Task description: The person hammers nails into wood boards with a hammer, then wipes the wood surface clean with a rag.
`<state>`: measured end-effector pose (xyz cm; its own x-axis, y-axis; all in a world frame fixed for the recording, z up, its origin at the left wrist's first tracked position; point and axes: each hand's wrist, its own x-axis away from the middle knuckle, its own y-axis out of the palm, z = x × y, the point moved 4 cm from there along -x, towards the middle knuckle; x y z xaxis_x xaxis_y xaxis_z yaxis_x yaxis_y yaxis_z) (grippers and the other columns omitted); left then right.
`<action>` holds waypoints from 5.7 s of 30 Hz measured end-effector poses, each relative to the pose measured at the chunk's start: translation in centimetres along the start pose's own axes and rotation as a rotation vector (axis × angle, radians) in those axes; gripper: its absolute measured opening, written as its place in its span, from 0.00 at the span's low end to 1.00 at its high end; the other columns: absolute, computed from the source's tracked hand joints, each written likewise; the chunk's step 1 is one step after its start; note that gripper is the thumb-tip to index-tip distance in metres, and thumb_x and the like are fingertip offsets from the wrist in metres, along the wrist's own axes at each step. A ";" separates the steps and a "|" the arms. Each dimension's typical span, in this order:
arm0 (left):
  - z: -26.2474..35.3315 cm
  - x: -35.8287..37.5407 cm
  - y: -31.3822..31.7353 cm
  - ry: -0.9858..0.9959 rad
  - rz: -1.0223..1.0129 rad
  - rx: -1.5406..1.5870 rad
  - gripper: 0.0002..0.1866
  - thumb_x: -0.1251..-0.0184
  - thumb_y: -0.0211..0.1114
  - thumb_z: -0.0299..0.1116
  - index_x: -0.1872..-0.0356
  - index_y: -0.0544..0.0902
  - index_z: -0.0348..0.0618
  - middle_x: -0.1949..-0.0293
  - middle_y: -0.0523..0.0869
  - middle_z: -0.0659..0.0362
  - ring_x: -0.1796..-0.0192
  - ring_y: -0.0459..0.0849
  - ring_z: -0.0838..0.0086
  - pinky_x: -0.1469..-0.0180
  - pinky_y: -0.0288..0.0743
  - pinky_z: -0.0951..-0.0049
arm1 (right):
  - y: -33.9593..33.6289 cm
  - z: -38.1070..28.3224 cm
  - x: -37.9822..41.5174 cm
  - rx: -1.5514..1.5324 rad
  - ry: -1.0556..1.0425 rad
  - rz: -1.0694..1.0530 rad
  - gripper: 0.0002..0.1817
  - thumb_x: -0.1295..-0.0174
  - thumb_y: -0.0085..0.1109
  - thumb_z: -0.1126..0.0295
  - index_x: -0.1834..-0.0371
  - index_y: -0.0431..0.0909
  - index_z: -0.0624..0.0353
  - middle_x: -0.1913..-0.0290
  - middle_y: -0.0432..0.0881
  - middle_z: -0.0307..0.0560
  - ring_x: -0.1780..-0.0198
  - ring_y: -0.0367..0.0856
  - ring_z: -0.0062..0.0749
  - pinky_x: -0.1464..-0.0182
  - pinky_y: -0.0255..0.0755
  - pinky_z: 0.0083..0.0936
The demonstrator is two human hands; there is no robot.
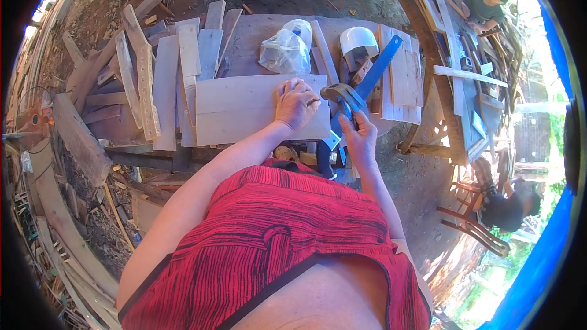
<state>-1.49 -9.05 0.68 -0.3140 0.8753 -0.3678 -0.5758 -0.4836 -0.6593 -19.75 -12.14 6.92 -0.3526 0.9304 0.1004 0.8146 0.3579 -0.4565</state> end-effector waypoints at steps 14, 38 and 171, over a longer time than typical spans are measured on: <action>-0.5 0.0 0.5 -0.010 -0.015 0.011 0.03 0.53 0.73 0.34 0.76 0.86 0.53 0.63 0.84 0.71 0.42 0.73 0.69 0.36 0.57 0.58 | 0.4 1.1 -0.3 0.173 0.009 0.034 0.19 0.40 0.67 0.62 0.47 0.81 0.56 0.68 0.85 0.44 0.67 0.81 0.23 0.62 0.72 0.24; -0.3 0.1 0.4 0.008 0.014 0.019 0.03 0.54 0.72 0.34 0.76 0.87 0.52 0.63 0.84 0.70 0.41 0.73 0.67 0.36 0.57 0.58 | 0.3 0.0 -0.2 -0.003 -0.157 0.054 0.18 0.38 0.65 0.66 0.47 0.81 0.60 0.69 0.84 0.46 0.69 0.80 0.24 0.63 0.72 0.25; -0.5 1.4 0.2 -0.018 -0.512 -0.443 0.54 0.40 0.52 0.70 0.23 0.47 0.42 0.22 0.44 0.44 0.20 0.35 0.51 0.26 0.24 0.39 | -1.1 -1.7 -0.7 -0.146 -0.051 0.011 0.18 0.33 0.62 0.64 0.44 0.80 0.60 0.71 0.76 0.30 0.71 0.70 0.10 0.72 0.62 0.10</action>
<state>-1.64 -7.91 -0.33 -0.0989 0.9925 0.0714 -0.2931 0.0395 -0.9553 -19.60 -13.07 8.87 -0.3632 0.9304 0.0497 0.8755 0.3591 -0.3233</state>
